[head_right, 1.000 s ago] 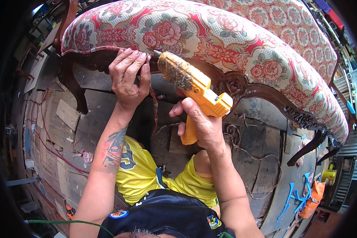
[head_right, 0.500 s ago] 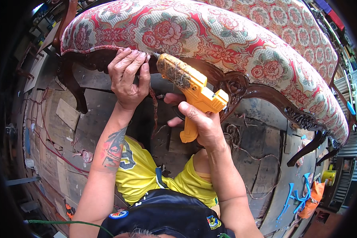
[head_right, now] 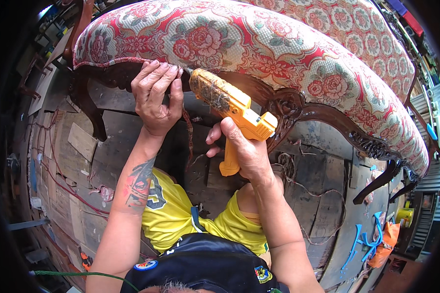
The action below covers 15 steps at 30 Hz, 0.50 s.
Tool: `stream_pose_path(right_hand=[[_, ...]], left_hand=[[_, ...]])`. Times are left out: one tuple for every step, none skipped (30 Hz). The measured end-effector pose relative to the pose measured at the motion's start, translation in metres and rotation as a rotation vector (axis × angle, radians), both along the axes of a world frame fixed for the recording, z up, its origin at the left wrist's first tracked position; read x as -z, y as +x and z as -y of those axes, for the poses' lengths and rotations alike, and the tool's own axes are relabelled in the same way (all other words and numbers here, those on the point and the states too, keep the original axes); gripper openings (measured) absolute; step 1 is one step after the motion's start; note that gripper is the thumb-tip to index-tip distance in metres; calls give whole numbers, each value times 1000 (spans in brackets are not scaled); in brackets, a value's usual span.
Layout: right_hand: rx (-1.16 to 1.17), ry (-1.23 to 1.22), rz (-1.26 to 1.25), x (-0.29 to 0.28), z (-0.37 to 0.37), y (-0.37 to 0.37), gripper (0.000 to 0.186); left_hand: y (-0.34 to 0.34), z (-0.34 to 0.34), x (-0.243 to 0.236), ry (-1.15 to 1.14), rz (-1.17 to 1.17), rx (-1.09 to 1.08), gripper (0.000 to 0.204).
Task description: Using a hot glue gun to attach trim to the underside of an ornate sofa frame.
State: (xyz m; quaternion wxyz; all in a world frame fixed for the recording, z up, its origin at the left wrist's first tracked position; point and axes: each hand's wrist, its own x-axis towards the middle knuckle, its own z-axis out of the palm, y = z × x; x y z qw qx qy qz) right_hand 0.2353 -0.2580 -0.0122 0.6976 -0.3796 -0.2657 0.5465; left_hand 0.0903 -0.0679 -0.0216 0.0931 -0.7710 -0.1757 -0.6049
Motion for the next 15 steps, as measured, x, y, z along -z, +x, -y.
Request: stream_pose_path(right_hand=[[1, 4, -3, 0, 0, 0, 39], [3, -3, 7, -1, -1, 0, 40], [8, -16, 19, -1, -1, -1, 40], [6, -10, 16, -1, -1, -1, 40], [6, -16, 26, -2, -1, -2, 41], [8, -24, 37, -2, -1, -2, 41], [8, -21, 37, -2, -1, -3, 41], [8, -39, 32, -3, -1, -4, 42], [8, -59, 27, -3, -1, -4, 42], [9, -58, 26, -3, -1, -5, 42], [15, -67, 31, -4, -1, -6, 41], [24, -91, 38, -4, -1, -6, 41], [21, -76, 36, -4, -2, -6, 41], [21, -81, 39, -4, -2, -6, 40], [26, -95, 41, -4, -2, -6, 40]], left_hand=[[0, 0, 0, -2, -1, -1, 29], [0, 0, -1, -2, 0, 1, 29], [0, 0, -1, 1, 1, 6, 29], [0, 1, -1, -2, 1, 4, 29], [0, 2, -1, -7, -4, 5, 30], [0, 2, -1, -11, -9, 7, 30], [0, 2, -1, -11, -8, 9, 30], [0, 2, -1, -13, -7, 9, 30], [0, 2, -1, -14, -7, 8, 30], [0, 2, -1, -14, -8, 9, 30], [1, 1, -1, -8, -2, 6, 30], [1, 0, -1, -1, 4, 3, 29], [1, 0, -1, -1, 3, 3, 29], [1, 0, 0, -3, 4, 3, 29], [1, 0, 0, -5, 4, 3, 29]])
